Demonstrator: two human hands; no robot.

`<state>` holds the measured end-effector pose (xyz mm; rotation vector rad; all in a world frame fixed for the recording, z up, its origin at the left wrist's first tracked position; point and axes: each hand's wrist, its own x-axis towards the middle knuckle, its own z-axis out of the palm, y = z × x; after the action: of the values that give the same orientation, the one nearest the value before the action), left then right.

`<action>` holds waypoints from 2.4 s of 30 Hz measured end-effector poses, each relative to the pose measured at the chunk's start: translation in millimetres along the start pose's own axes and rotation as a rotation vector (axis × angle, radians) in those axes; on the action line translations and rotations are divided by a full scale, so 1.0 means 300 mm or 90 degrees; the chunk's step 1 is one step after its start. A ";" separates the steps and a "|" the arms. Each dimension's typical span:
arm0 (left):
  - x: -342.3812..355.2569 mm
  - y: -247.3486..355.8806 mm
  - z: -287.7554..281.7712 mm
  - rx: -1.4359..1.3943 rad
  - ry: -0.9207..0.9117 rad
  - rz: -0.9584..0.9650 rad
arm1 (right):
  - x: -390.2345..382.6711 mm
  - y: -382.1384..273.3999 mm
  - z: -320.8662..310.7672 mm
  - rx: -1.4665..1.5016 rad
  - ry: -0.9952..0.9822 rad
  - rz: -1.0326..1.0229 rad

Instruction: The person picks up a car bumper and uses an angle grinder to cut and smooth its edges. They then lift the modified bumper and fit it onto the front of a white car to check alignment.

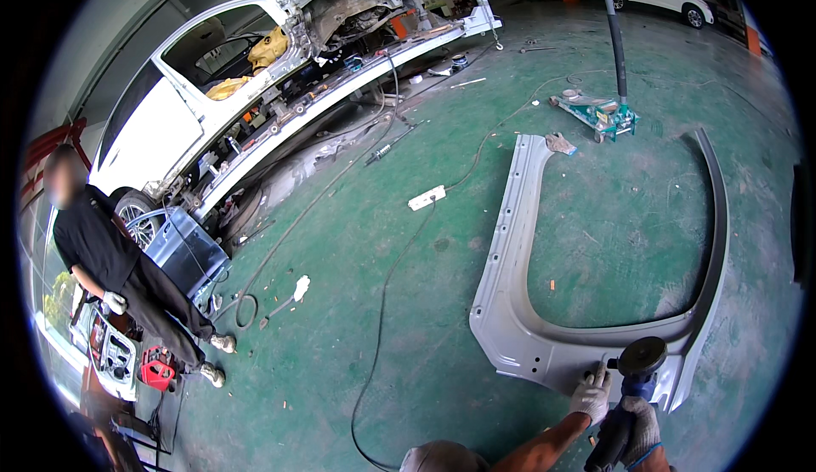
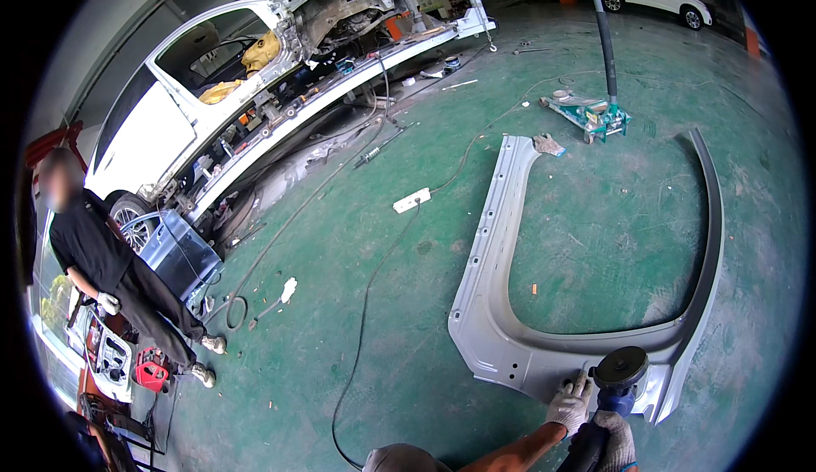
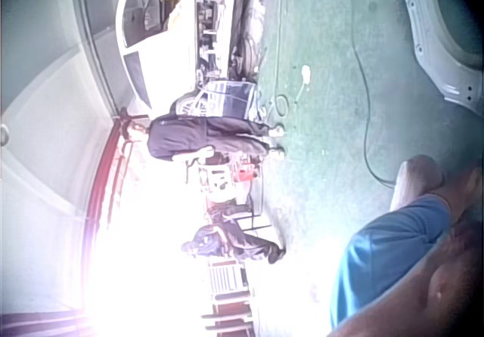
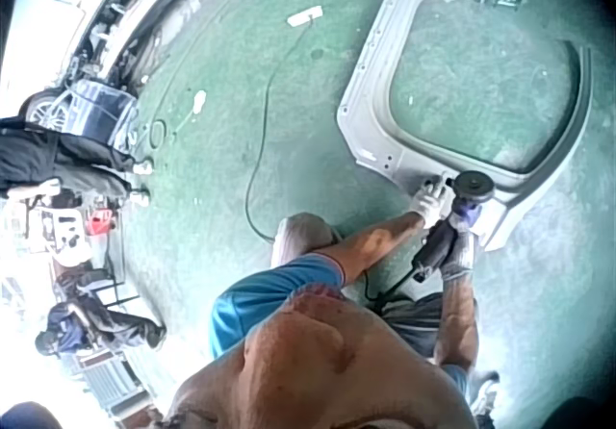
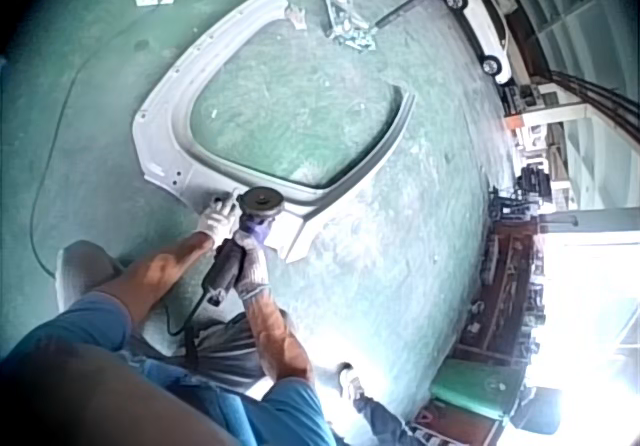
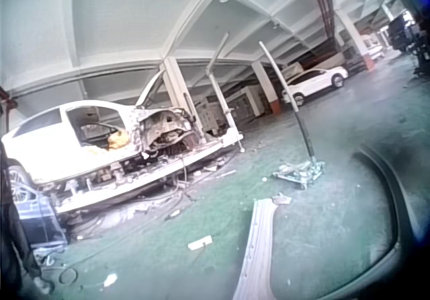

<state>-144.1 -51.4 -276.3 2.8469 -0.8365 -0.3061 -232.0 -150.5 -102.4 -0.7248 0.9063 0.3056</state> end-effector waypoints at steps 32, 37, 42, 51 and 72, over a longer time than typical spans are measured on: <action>-0.006 -0.002 -0.007 -0.011 -0.009 -0.007 | -0.018 0.018 0.023 0.015 -0.018 0.015; 0.002 0.005 -0.028 0.007 -0.034 0.001 | -0.023 0.018 0.024 0.033 -0.019 0.010; 0.045 0.017 0.130 0.126 0.256 -0.217 | -0.032 0.013 0.071 0.065 -0.089 -0.049; 0.010 0.017 -0.018 0.010 0.030 -0.039 | -0.101 -0.036 0.056 0.010 0.015 -0.060; -0.019 0.013 -0.062 -0.069 0.096 -0.034 | -0.116 -0.063 0.074 0.059 0.031 -0.044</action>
<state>-146.3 -49.7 -256.6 2.7541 -0.6934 -0.1361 -229.1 -147.1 -57.2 -0.6790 0.9330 0.1846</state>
